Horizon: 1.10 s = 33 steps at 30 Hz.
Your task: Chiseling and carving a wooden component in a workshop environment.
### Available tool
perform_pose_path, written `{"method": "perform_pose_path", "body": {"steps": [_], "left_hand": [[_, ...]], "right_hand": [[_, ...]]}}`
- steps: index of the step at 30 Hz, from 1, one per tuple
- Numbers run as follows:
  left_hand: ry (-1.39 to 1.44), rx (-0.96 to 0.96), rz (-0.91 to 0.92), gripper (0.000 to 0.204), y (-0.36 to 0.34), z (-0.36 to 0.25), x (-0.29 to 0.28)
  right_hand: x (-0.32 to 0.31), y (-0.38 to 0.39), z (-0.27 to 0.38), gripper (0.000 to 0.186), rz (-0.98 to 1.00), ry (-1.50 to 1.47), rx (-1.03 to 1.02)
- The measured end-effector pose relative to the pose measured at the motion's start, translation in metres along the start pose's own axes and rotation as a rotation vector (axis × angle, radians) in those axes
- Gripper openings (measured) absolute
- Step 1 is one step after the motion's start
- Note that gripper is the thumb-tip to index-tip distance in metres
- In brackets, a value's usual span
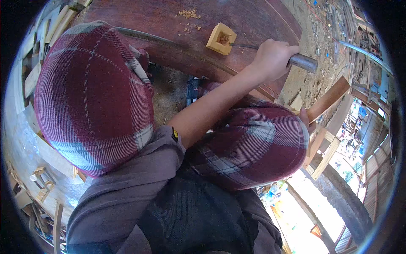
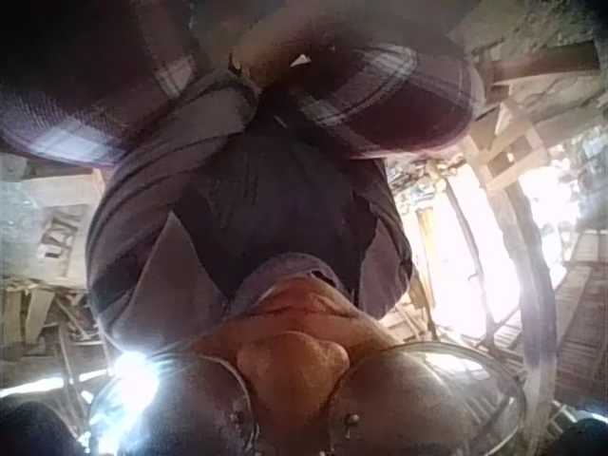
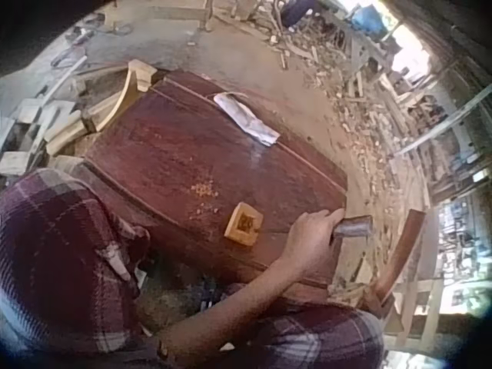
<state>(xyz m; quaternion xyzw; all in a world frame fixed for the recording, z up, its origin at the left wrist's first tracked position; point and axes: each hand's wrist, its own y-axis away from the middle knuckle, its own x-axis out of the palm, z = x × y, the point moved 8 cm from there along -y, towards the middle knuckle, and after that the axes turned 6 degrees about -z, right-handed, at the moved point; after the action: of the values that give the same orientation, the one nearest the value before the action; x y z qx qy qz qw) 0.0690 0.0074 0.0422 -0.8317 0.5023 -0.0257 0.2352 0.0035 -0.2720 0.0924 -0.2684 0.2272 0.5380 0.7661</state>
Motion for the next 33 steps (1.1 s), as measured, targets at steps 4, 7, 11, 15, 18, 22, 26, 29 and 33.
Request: {"method": "perform_pose_path", "body": {"steps": [4,7,11,15,18,22,26,29,33], "left_hand": [[0.006,-0.011,0.017,0.023,0.0,0.002,0.002],[-0.009,0.004,0.018,0.022,-0.001,0.002,0.002],[0.048,-0.018,0.043,0.021,-0.003,0.003,-0.001],[0.06,-0.052,0.142,0.02,-0.006,0.008,0.003],[0.074,-0.077,0.244,0.02,-0.004,0.01,0.01],[0.068,-0.071,0.199,0.02,-0.002,0.007,0.011],[0.06,-0.004,0.046,0.022,-0.002,0.005,0.003],[0.057,-0.001,0.003,0.023,-0.002,0.005,-0.004],[0.055,0.019,0.022,0.022,0.002,0.007,0.004]], "right_hand": [[-0.001,0.0,0.0,0.049,-0.002,-0.001,-0.003],[-0.002,0.0,0.0,0.05,-0.002,-0.002,-0.006],[-0.004,0.001,0.0,0.051,-0.007,0.001,-0.013],[-0.004,0.001,-0.001,0.052,-0.009,-0.002,-0.02],[-0.006,0.002,-0.002,0.053,-0.011,-0.004,-0.033],[-0.012,0.003,-0.005,0.054,-0.014,0.0,-0.075],[-0.026,0.002,-0.01,0.055,0.02,0.052,-0.265],[-0.044,-0.01,-0.018,0.056,0.056,0.122,-0.553],[-0.012,-0.018,-0.008,0.045,-0.098,0.193,0.57]]}}
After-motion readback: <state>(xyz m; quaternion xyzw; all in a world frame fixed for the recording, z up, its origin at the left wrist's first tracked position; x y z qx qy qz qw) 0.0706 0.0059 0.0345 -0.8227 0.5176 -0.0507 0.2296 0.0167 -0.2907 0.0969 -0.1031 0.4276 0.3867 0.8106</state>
